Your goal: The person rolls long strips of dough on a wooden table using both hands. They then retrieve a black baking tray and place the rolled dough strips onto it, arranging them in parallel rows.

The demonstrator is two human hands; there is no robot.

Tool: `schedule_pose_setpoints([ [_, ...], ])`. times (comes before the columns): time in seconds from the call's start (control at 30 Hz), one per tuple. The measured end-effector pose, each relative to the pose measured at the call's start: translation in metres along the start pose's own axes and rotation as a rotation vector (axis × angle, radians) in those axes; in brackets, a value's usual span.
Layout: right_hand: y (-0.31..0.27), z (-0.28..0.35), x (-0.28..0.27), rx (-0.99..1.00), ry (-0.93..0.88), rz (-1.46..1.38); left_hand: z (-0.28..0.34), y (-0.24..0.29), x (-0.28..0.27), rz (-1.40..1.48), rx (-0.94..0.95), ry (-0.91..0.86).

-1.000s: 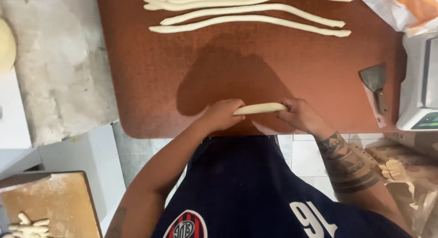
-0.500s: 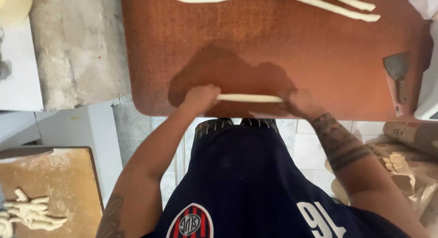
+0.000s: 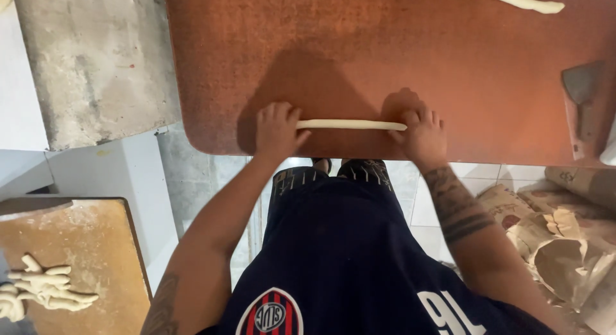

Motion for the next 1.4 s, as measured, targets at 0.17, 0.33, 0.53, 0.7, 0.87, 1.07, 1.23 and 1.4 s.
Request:
schedule_pose_setpoints([
  [0.17, -0.126, 0.018, -0.109, -0.281, 0.364, -0.338, 0.004, 0.105, 0.013, 0.166, 0.294, -0.102],
  [0.33, -0.132, -0.058, -0.084, -0.346, 0.422, -0.282, -0.067, 0.086, 0.042, 0.049, 0.21, -0.155],
  [0.53, -0.11, -0.071, -0.082, -0.387, 0.323, -0.142, -0.07, 0.065, 0.015, -0.176, 0.218, -0.106],
  [0.7, -0.111, 0.011, -0.065, -0.355, 0.254, -0.21, 0.02, 0.054, 0.046, -0.006, 0.275, 0.126],
  [0.87, -0.094, -0.085, -0.093, -0.141, 0.397, -0.132, -0.07, 0.005, 0.019, -0.089, 0.074, -0.047],
  [1.07, -0.088, -0.079, -0.122, -0.263, 0.409, -0.16, -0.042, -0.007, 0.001, -0.171, 0.093, 0.208],
  [1.23, -0.073, 0.016, -0.061, -0.266, 0.384, -0.104, 0.044, -0.005, 0.017, 0.041, 0.059, 0.209],
  [1.4, -0.045, -0.102, -0.091, -0.131, 0.37, -0.126, -0.065, -0.068, 0.014, -0.187, -0.067, 0.278],
])
Point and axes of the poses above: each hand's wrist, its own z-axis away from the middle knuckle, its own x-axis out of the palm, y = z × x, the point moved 5 cm from there along -z, towards the middle knuckle, and after that the axes turned 5 degrees about y, right-handed, at the moved point
